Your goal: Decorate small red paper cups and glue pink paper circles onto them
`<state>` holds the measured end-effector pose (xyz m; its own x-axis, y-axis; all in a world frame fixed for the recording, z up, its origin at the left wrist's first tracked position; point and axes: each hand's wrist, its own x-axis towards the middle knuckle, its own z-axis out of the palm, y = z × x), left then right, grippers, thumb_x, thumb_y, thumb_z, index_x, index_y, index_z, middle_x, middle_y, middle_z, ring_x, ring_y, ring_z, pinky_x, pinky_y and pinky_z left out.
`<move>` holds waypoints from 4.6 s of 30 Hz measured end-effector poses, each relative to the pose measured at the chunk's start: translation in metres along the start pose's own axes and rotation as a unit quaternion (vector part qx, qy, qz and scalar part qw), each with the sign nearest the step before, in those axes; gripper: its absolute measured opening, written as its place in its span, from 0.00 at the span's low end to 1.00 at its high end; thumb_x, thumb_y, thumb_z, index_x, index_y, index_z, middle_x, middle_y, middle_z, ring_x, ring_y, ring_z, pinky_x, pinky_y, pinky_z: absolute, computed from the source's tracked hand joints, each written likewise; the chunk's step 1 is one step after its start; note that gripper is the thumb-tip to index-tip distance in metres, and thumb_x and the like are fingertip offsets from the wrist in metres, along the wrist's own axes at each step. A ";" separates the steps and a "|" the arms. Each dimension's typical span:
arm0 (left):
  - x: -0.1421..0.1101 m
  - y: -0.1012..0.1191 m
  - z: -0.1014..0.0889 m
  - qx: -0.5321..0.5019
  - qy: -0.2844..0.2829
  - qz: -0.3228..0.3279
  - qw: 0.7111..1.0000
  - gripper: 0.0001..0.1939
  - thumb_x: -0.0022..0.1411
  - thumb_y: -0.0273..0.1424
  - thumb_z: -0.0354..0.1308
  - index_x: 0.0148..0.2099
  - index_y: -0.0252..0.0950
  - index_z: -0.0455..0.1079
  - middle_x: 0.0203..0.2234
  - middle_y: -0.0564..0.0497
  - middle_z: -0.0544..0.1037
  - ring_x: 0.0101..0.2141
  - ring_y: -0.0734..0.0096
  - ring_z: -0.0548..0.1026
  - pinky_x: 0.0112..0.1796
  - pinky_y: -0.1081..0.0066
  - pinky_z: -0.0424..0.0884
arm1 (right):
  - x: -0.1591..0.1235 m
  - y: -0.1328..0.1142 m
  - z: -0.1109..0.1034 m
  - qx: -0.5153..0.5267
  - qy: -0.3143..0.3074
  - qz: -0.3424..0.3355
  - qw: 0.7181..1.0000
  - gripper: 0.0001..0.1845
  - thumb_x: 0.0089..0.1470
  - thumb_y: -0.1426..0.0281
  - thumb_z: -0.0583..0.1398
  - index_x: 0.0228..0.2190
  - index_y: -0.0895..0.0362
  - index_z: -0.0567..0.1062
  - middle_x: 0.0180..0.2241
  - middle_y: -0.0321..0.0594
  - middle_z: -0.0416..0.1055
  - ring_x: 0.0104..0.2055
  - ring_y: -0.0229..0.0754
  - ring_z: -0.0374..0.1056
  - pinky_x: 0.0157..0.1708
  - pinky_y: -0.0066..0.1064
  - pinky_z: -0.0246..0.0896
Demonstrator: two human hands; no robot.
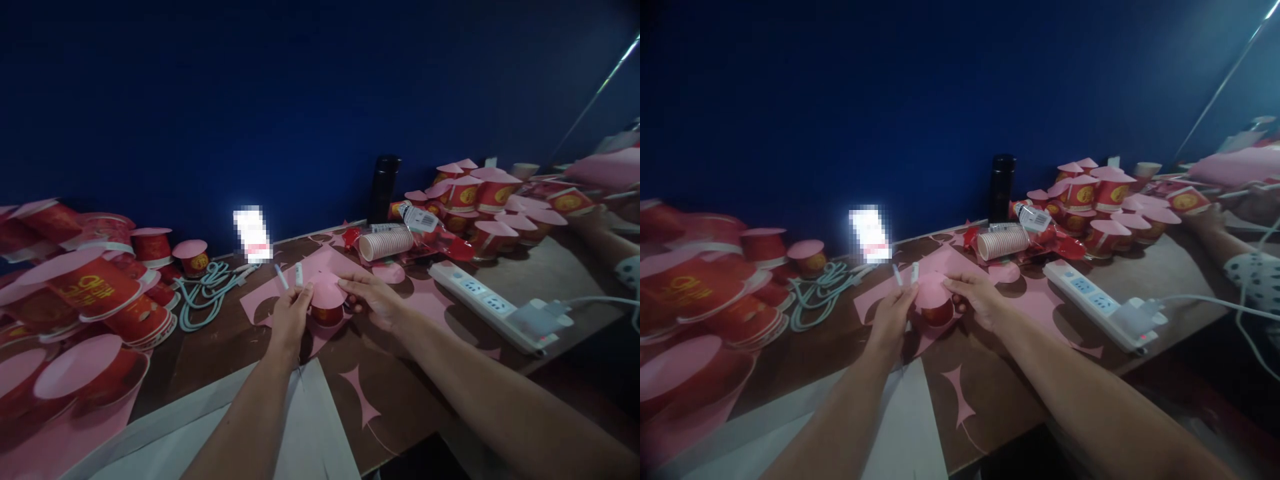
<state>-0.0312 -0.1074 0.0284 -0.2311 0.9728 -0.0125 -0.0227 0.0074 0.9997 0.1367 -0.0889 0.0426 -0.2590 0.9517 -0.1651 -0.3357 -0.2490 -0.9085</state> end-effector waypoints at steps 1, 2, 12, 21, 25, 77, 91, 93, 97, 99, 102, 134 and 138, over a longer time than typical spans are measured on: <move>0.000 0.000 0.000 -0.008 0.002 -0.002 1.000 0.18 0.50 0.46 0.63 0.28 0.33 0.72 0.21 0.54 0.70 0.25 0.75 0.64 0.30 0.73 0.60 | 0.000 0.000 0.001 0.005 0.002 0.003 1.000 0.15 0.38 0.67 0.71 0.30 0.59 0.76 0.20 0.30 0.64 0.20 0.27 0.56 0.15 0.19 0.46; 0.000 0.000 0.000 -0.018 0.003 -0.005 1.000 0.18 0.50 0.45 0.63 0.28 0.33 0.72 0.22 0.53 0.71 0.26 0.75 0.65 0.30 0.73 0.60 | -0.001 0.000 0.001 0.010 0.004 0.007 1.000 0.15 0.38 0.67 0.71 0.28 0.59 0.75 0.20 0.30 0.64 0.20 0.27 0.56 0.15 0.19 0.46; 0.002 -0.004 0.002 -0.120 -0.026 -0.025 0.992 0.16 0.48 0.42 0.65 0.30 0.33 0.72 0.22 0.54 0.72 0.27 0.74 0.67 0.32 0.72 0.63 | 0.003 0.005 0.000 0.026 -0.002 0.005 1.000 0.15 0.39 0.66 0.71 0.26 0.60 0.73 0.20 0.30 0.62 0.20 0.27 0.56 0.15 0.18 0.47; 0.006 -0.012 0.001 -0.138 -0.047 -0.028 0.989 0.16 0.49 0.42 0.65 0.28 0.33 0.70 0.22 0.55 0.70 0.25 0.77 0.65 0.29 0.74 0.60 | 0.003 0.003 0.004 0.035 0.018 0.018 0.999 0.13 0.39 0.68 0.71 0.25 0.59 0.73 0.19 0.30 0.62 0.19 0.28 0.54 0.14 0.20 0.44; 0.005 -0.011 0.000 -0.122 -0.042 -0.029 0.991 0.16 0.50 0.42 0.64 0.29 0.33 0.70 0.22 0.54 0.70 0.26 0.75 0.66 0.30 0.74 0.61 | 0.002 0.003 0.005 0.038 0.013 0.021 0.999 0.14 0.39 0.68 0.71 0.24 0.59 0.72 0.19 0.30 0.62 0.19 0.28 0.55 0.14 0.19 0.45; 0.010 0.001 -0.011 0.278 -0.010 0.307 0.910 0.15 0.61 0.31 0.51 0.45 0.42 0.77 0.48 0.47 0.73 0.51 0.60 0.68 0.55 0.57 0.59 | 0.011 0.006 -0.007 -0.476 -0.012 -0.386 0.790 0.18 0.58 0.72 0.53 0.46 0.49 0.77 0.42 0.41 0.74 0.47 0.44 0.67 0.51 0.39 0.60; 0.008 0.002 -0.010 0.282 -0.008 0.300 0.911 0.14 0.61 0.30 0.51 0.45 0.40 0.76 0.46 0.47 0.74 0.51 0.62 0.68 0.55 0.57 0.60 | 0.012 0.009 -0.008 -0.486 -0.005 -0.390 0.783 0.18 0.60 0.72 0.52 0.47 0.50 0.76 0.43 0.40 0.74 0.47 0.43 0.67 0.50 0.38 0.62; 0.009 0.001 -0.011 0.274 -0.011 0.300 0.914 0.14 0.61 0.30 0.51 0.45 0.39 0.76 0.46 0.46 0.74 0.50 0.62 0.69 0.55 0.58 0.60 | 0.012 0.009 -0.008 -0.485 -0.005 -0.387 0.784 0.18 0.60 0.73 0.52 0.47 0.50 0.76 0.42 0.40 0.73 0.47 0.43 0.67 0.50 0.38 0.62; 0.010 0.001 -0.011 0.267 -0.019 0.300 0.915 0.15 0.61 0.30 0.51 0.45 0.38 0.77 0.46 0.46 0.74 0.50 0.62 0.69 0.54 0.57 0.61 | 0.012 0.009 -0.008 -0.482 -0.005 -0.385 0.787 0.18 0.60 0.73 0.52 0.47 0.50 0.76 0.41 0.40 0.73 0.46 0.42 0.68 0.49 0.38 0.63; 0.009 0.002 -0.011 0.266 -0.023 0.297 0.917 0.15 0.61 0.30 0.51 0.45 0.39 0.77 0.45 0.46 0.74 0.50 0.62 0.69 0.55 0.57 0.61 | 0.012 0.009 -0.008 -0.481 -0.006 -0.385 0.788 0.18 0.60 0.73 0.52 0.47 0.50 0.76 0.41 0.40 0.73 0.46 0.43 0.68 0.49 0.38 0.62; 0.009 0.002 -0.011 0.262 -0.022 0.291 0.920 0.15 0.61 0.30 0.51 0.45 0.38 0.76 0.45 0.46 0.75 0.50 0.62 0.69 0.55 0.57 0.60 | 0.012 0.008 -0.008 -0.483 -0.007 -0.384 0.786 0.18 0.60 0.73 0.52 0.47 0.50 0.76 0.41 0.40 0.74 0.46 0.42 0.68 0.50 0.38 0.62; 0.002 0.006 -0.013 0.281 -0.047 0.270 0.920 0.17 0.58 0.40 0.60 0.49 0.40 0.74 0.48 0.46 0.75 0.52 0.60 0.68 0.56 0.56 0.59 | -0.008 0.002 -0.002 -0.510 -0.033 -0.327 0.795 0.22 0.57 0.60 0.58 0.53 0.49 0.70 0.51 0.40 0.71 0.53 0.46 0.66 0.55 0.42 0.59; 0.000 0.006 -0.013 0.271 -0.053 0.259 0.925 0.17 0.58 0.39 0.59 0.49 0.41 0.73 0.48 0.47 0.74 0.52 0.60 0.67 0.56 0.55 0.59 | -0.009 0.002 -0.001 -0.517 -0.023 -0.321 0.793 0.21 0.58 0.59 0.57 0.52 0.49 0.71 0.51 0.41 0.71 0.53 0.47 0.66 0.54 0.43 0.60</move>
<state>-0.0443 -0.1102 0.0340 0.0232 0.8952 0.4452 0.5626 -0.3798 0.7343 0.1393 -0.0976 0.0421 -0.3768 0.8087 0.4517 0.5045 0.5882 -0.6321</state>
